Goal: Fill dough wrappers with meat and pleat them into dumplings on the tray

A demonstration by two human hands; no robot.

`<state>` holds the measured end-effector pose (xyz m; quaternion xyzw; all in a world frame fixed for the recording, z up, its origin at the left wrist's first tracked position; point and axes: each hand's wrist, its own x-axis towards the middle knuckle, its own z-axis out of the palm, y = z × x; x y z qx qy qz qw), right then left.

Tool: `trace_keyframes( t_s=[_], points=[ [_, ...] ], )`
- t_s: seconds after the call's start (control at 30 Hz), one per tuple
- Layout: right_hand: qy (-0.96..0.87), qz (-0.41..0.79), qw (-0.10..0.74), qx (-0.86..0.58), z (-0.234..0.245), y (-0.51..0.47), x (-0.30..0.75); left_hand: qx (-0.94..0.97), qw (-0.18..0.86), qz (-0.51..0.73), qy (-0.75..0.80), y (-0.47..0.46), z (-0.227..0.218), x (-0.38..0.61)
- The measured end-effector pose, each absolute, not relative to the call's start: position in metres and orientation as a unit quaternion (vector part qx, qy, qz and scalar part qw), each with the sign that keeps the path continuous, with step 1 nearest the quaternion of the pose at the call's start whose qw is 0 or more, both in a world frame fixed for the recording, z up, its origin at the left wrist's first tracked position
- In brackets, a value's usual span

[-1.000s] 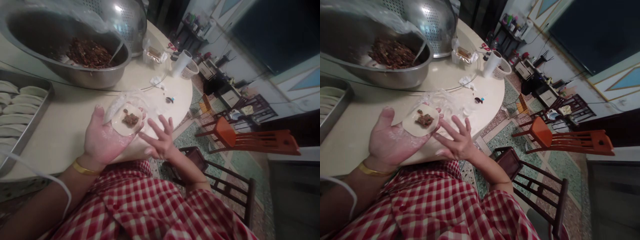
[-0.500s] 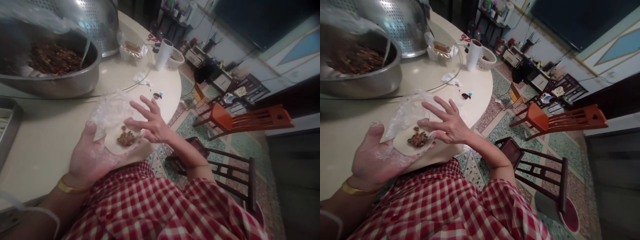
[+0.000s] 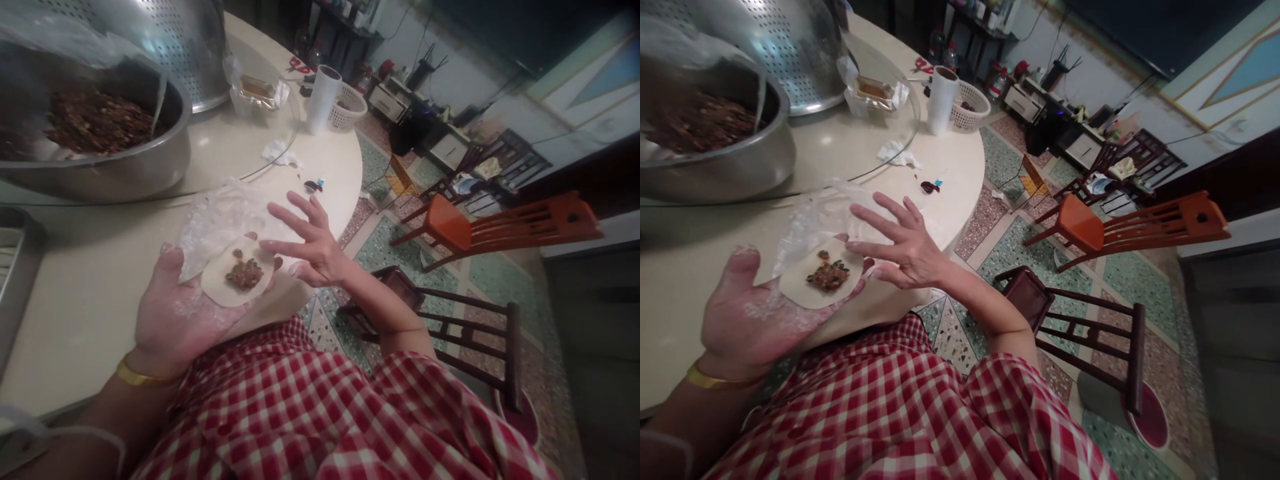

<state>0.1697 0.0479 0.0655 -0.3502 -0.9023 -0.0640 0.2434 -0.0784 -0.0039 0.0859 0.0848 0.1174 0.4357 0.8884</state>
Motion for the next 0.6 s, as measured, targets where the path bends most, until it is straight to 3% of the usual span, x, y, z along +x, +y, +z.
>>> trace_keyframes(
  t_s=[0.2, 0.47, 0.6],
  points=[
    [-0.877, -0.107, 0.362, -0.298, 0.054, 0.050, 0.166, 0.097, 0.879, 0.441, 0.152, -0.006, 0.084, -0.077],
    [-0.863, -0.134, 0.399, -0.279, 0.058, 0.041, 0.169, 0.127, 0.842, 0.448, 0.272, -0.008, 0.091, -0.071],
    [-0.872, -0.140, 0.364, -0.294, 0.057, 0.037, 0.166, 0.136, 0.816, 0.471, 0.305, -0.009, 0.099, -0.065]
  ],
)
